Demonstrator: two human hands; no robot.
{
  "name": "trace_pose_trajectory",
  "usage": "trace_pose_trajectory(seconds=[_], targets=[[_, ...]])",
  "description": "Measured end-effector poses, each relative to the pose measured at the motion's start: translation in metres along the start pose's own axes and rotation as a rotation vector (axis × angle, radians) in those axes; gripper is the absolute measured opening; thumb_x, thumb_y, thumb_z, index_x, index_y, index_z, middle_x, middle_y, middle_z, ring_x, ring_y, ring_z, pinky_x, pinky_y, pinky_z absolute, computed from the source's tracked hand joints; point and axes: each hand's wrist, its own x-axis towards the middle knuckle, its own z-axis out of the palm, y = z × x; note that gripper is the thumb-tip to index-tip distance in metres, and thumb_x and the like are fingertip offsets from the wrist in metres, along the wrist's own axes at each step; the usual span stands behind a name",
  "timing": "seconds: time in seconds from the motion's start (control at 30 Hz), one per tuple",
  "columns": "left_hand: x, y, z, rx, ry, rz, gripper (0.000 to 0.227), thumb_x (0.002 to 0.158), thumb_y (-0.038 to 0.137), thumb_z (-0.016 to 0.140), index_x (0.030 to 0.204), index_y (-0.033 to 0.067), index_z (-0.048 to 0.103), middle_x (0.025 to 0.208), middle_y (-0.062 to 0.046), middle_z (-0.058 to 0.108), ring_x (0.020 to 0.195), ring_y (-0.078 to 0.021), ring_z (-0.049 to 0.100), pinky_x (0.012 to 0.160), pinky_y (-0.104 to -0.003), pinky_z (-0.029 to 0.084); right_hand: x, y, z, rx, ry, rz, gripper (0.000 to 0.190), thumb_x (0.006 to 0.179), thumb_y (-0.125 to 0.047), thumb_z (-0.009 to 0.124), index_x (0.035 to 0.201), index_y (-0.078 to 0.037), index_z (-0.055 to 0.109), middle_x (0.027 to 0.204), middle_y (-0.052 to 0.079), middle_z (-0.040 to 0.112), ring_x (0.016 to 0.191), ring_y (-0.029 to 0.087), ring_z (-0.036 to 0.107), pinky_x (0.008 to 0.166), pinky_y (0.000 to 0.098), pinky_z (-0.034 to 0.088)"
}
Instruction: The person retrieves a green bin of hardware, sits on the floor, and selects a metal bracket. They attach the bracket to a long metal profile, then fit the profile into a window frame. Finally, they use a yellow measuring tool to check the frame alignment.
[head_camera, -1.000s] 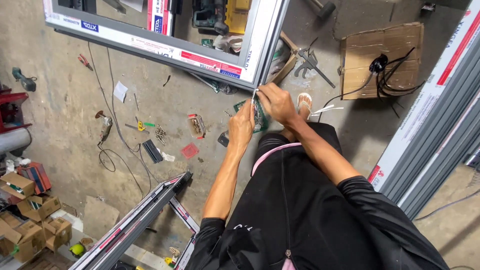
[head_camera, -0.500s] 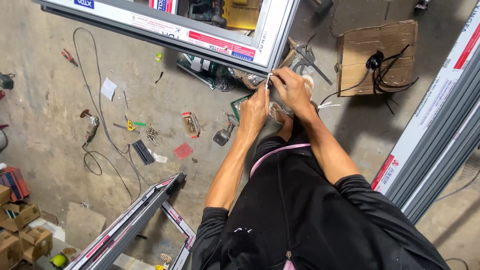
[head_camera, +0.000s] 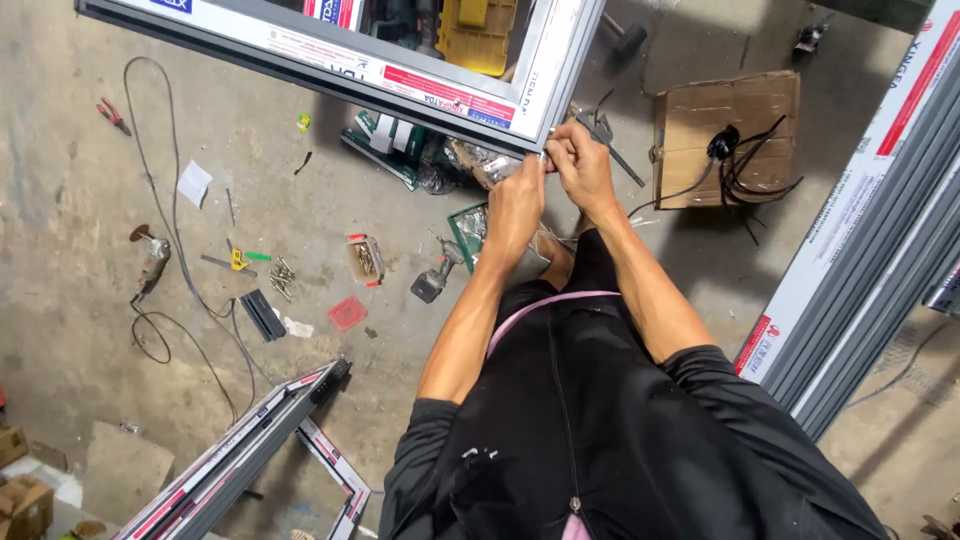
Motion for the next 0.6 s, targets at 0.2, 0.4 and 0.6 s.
trace_pose_trajectory(seconds=[0.2,0.4,0.6], targets=[[-0.002,0.004,0.002,0.063,0.060,-0.051,0.027,0.106,0.031,0.052,0.090,0.0099,0.057,0.068,-0.016,0.069,0.061,-0.0404,0.071,0.052,-0.050,0.056,0.008,-0.004,-0.012,0.022,-0.103,0.033,0.006,0.105,-0.004,0.063,0.111,-0.006,0.063,0.062,0.008,0.068,0.058,0.023,0.068,0.063,0.0317,0.052],[-0.003,-0.005,0.019,0.103,0.075,-0.039,0.027,0.105,0.028,0.053,0.086,0.0103,0.058,0.070,-0.014,0.067,0.060,-0.0399,0.071,0.049,-0.049,0.056,0.010,0.021,-0.007,0.075,-0.153,0.111,0.009,0.110,-0.014,0.058,0.111,-0.008,0.064,0.061,0.003,0.068,0.056,0.018,0.065,0.066,0.0296,0.051],[-0.001,-0.008,0.025,0.169,0.125,-0.003,0.028,0.105,0.028,0.053,0.080,0.0135,0.054,0.064,-0.010,0.060,0.055,-0.0343,0.069,0.046,-0.043,0.054,-0.010,-0.005,-0.007,0.103,0.013,0.218,0.011,0.111,-0.010,0.058,0.113,-0.004,0.066,0.072,0.010,0.072,0.064,0.015,0.069,0.064,0.0274,0.054]])
